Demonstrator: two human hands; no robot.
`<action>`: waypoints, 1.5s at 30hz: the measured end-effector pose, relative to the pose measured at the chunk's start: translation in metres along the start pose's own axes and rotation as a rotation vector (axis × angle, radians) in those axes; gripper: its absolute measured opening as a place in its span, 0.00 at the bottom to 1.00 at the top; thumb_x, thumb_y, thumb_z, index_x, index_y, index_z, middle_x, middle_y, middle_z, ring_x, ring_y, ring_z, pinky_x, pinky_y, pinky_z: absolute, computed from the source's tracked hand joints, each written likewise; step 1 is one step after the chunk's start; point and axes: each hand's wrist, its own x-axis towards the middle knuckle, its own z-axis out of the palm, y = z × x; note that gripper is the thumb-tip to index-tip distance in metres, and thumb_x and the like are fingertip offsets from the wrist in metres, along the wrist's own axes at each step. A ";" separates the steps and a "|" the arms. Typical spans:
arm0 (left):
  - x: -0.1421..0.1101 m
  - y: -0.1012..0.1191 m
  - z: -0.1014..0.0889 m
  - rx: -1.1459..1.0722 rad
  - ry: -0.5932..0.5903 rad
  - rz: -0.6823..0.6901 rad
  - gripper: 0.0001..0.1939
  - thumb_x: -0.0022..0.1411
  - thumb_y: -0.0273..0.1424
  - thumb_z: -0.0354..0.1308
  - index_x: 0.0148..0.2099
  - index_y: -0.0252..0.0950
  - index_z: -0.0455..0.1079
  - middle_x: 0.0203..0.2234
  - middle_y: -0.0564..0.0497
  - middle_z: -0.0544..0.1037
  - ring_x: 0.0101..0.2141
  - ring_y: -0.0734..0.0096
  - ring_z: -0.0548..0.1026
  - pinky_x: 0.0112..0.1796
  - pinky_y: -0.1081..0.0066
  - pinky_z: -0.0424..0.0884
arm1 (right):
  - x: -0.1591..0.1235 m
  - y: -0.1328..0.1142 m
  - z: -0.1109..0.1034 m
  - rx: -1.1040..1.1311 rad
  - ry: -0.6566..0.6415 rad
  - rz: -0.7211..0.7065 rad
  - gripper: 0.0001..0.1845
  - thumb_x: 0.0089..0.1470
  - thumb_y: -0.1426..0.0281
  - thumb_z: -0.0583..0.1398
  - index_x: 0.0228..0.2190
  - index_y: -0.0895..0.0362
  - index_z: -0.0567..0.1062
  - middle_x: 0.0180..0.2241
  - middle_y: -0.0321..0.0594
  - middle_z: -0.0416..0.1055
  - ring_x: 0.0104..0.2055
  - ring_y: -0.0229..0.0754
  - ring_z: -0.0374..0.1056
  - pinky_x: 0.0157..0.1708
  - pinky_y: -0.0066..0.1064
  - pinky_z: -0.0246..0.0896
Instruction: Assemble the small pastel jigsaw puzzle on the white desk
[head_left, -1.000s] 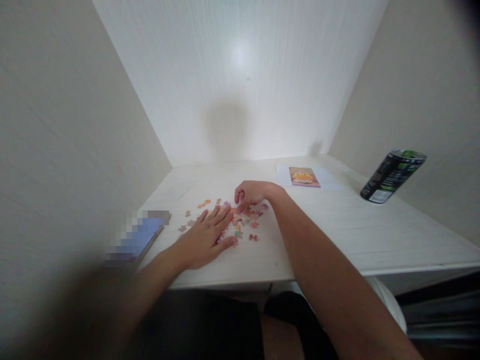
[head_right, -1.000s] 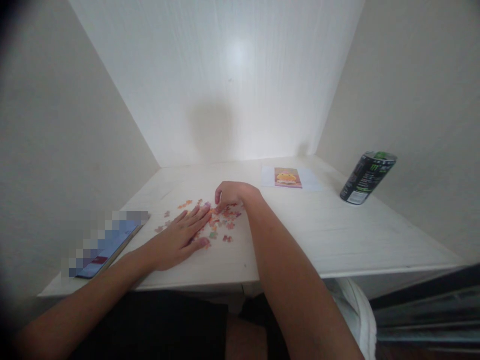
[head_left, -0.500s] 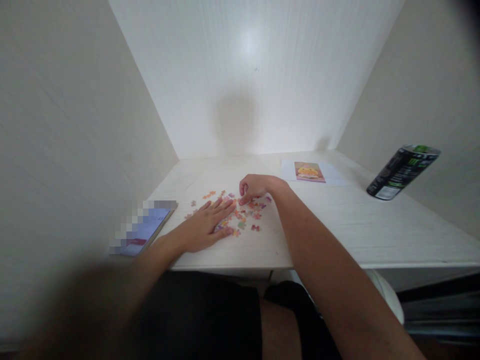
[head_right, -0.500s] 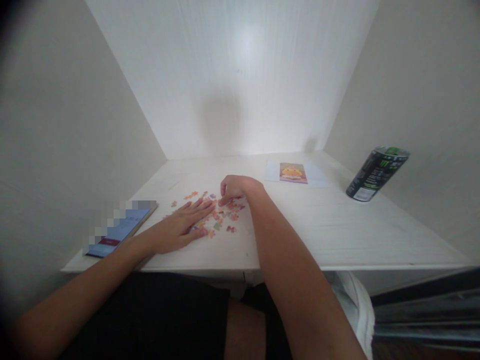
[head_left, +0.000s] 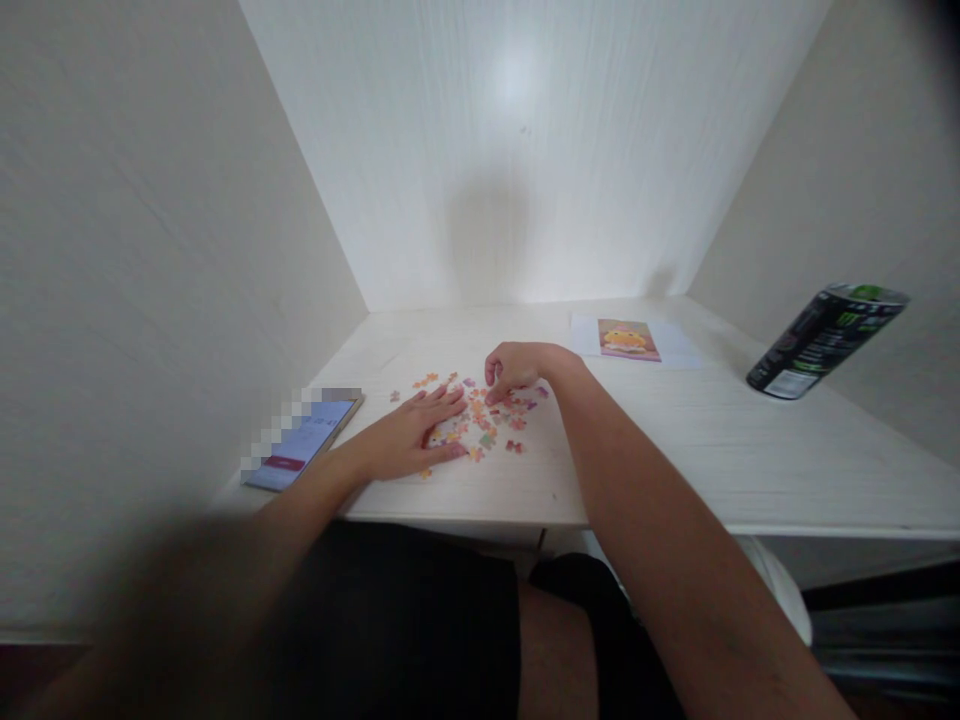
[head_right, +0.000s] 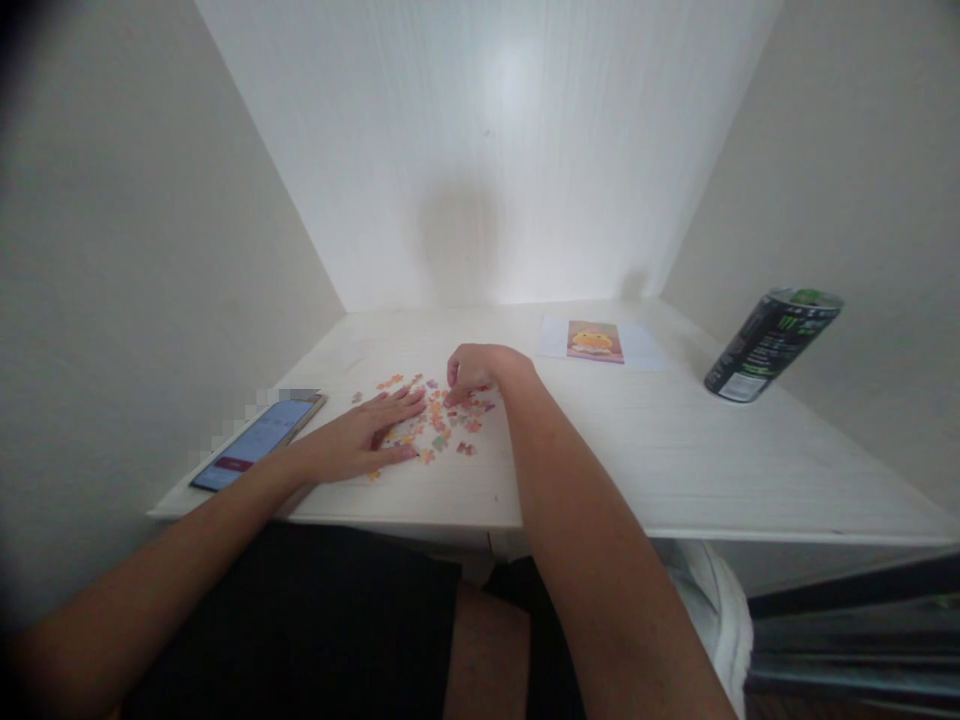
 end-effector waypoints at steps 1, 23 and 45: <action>-0.001 -0.003 -0.001 0.005 0.006 -0.007 0.35 0.69 0.53 0.48 0.69 0.40 0.50 0.66 0.52 0.44 0.66 0.64 0.42 0.65 0.63 0.39 | 0.000 0.000 0.000 -0.003 0.002 0.001 0.23 0.40 0.57 0.70 0.38 0.55 0.78 0.28 0.36 0.74 0.25 0.35 0.63 0.24 0.27 0.55; 0.009 0.003 -0.005 -0.101 0.175 0.128 0.12 0.68 0.33 0.52 0.49 0.41 0.75 0.51 0.52 0.70 0.49 0.68 0.69 0.51 0.68 0.65 | 0.002 -0.011 0.001 -0.100 -0.059 0.001 0.40 0.27 0.47 0.72 0.43 0.51 0.76 0.36 0.39 0.76 0.32 0.43 0.69 0.27 0.31 0.57; -0.017 -0.023 -0.011 -0.125 0.288 -0.268 0.30 0.71 0.48 0.42 0.64 0.32 0.61 0.61 0.47 0.61 0.59 0.64 0.60 0.61 0.67 0.54 | 0.011 -0.016 0.011 -0.183 0.164 0.016 0.29 0.47 0.46 0.63 0.38 0.59 0.79 0.36 0.51 0.78 0.33 0.47 0.72 0.31 0.34 0.62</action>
